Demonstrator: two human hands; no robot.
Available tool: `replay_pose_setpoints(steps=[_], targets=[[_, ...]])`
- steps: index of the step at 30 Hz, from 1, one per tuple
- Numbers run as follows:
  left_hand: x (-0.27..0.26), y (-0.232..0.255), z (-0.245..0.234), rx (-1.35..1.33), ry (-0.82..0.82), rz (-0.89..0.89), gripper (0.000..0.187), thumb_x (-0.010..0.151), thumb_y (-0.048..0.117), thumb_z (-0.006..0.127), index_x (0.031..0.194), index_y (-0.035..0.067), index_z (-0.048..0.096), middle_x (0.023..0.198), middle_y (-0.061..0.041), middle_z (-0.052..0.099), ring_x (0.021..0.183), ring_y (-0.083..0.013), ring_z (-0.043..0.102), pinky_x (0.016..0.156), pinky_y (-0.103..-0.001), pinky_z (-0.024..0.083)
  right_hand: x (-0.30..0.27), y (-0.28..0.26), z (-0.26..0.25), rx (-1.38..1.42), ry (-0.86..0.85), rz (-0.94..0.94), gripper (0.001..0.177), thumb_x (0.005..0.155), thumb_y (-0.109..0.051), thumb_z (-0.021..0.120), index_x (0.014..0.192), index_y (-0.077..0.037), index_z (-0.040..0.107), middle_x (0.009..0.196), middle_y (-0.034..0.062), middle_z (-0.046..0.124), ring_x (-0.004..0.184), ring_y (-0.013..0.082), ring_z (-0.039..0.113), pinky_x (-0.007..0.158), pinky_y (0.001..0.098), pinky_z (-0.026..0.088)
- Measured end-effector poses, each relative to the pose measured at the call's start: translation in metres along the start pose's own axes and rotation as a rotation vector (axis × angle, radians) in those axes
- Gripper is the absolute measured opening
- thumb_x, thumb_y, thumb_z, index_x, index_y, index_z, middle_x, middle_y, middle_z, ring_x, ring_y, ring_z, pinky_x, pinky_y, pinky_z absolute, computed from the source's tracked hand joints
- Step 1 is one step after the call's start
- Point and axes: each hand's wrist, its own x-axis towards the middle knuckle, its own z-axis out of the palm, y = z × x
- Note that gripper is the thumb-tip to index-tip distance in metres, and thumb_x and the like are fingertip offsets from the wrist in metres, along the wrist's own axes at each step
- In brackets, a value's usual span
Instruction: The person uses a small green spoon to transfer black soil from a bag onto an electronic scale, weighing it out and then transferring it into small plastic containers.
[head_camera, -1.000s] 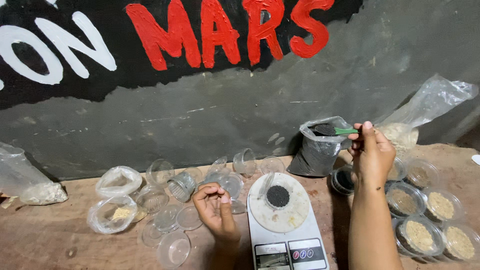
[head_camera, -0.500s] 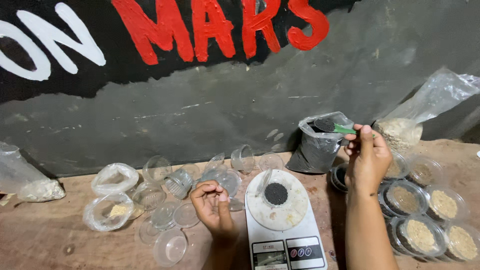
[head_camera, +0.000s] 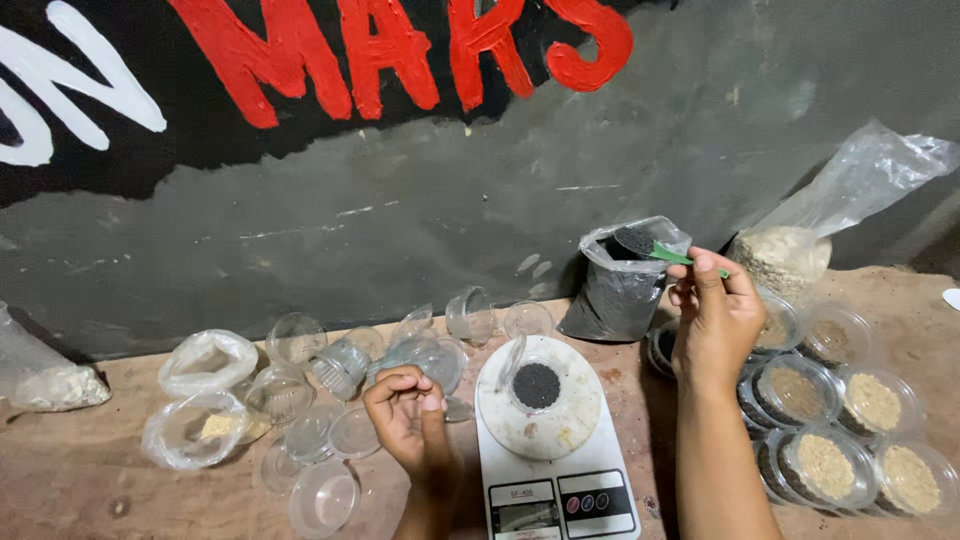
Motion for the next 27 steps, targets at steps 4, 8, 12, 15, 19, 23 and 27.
replay_pose_setpoints(steps=[4,8,12,15,19,23,27], targets=[[0.000,-0.001,-0.002,0.035,-0.021,0.018,0.014,0.091,0.006,0.051,0.105,0.006,0.048,0.094,-0.009,0.047,0.078,-0.0122,0.045,0.062,-0.022,0.043,-0.001,-0.001,-0.002,-0.023,-0.013,-0.012,0.018,0.095,-0.024,0.073,0.105,-0.009,0.069,0.084,0.0092,0.071,0.074,0.0092,0.068,0.060,0.0177,0.047],[0.000,-0.002,-0.001,0.034,-0.014,0.010,0.014,0.092,0.006,0.052,0.105,0.006,0.046,0.095,-0.010,0.047,0.074,-0.0125,0.045,0.063,-0.023,0.042,0.001,-0.002,-0.004,-0.009,0.013,-0.024,0.018,0.094,-0.022,0.074,0.105,-0.009,0.070,0.079,0.0087,0.069,0.072,0.0100,0.068,0.059,0.0182,0.046],[0.000,-0.004,-0.002,0.041,-0.017,0.009,0.015,0.092,0.009,0.051,0.106,0.006,0.046,0.095,-0.010,0.047,0.081,-0.0132,0.047,0.065,-0.023,0.042,-0.003,-0.010,-0.001,-0.021,0.014,-0.051,0.019,0.094,-0.025,0.075,0.104,-0.010,0.069,0.079,0.0068,0.069,0.075,0.0105,0.070,0.060,0.0182,0.046],[-0.001,-0.008,-0.003,0.042,-0.026,0.006,0.015,0.092,0.009,0.053,0.105,0.006,0.046,0.095,-0.010,0.048,0.077,-0.0133,0.046,0.064,-0.024,0.043,-0.007,-0.015,0.004,-0.004,0.013,-0.050,0.017,0.095,-0.022,0.074,0.103,-0.009,0.069,0.078,0.0077,0.069,0.072,0.0098,0.068,0.060,0.0174,0.046],[-0.001,-0.007,-0.004,0.024,-0.020,-0.007,0.017,0.092,0.009,0.053,0.105,0.005,0.045,0.096,-0.012,0.047,0.077,-0.0134,0.045,0.063,-0.023,0.042,-0.019,-0.019,0.006,0.017,-0.029,-0.061,0.021,0.096,-0.025,0.072,0.105,-0.008,0.067,0.078,0.0085,0.068,0.070,0.0096,0.066,0.060,0.0176,0.046],[0.002,0.003,-0.002,0.071,-0.023,0.000,0.015,0.092,0.008,0.051,0.105,0.005,0.047,0.096,-0.010,0.048,0.082,-0.0128,0.047,0.067,-0.023,0.043,-0.035,-0.021,0.003,0.007,-0.066,-0.001,0.017,0.096,-0.021,0.071,0.105,-0.007,0.068,0.083,0.0064,0.069,0.073,0.0078,0.066,0.062,0.0156,0.050],[0.004,0.006,-0.003,0.072,-0.018,0.031,0.014,0.091,0.007,0.051,0.105,0.005,0.047,0.094,-0.010,0.047,0.083,-0.0139,0.047,0.066,-0.023,0.044,-0.058,-0.008,-0.004,-0.062,-0.164,0.052,0.016,0.097,-0.018,0.068,0.105,-0.004,0.067,0.083,0.0095,0.070,0.071,0.0110,0.066,0.059,0.0184,0.051]])
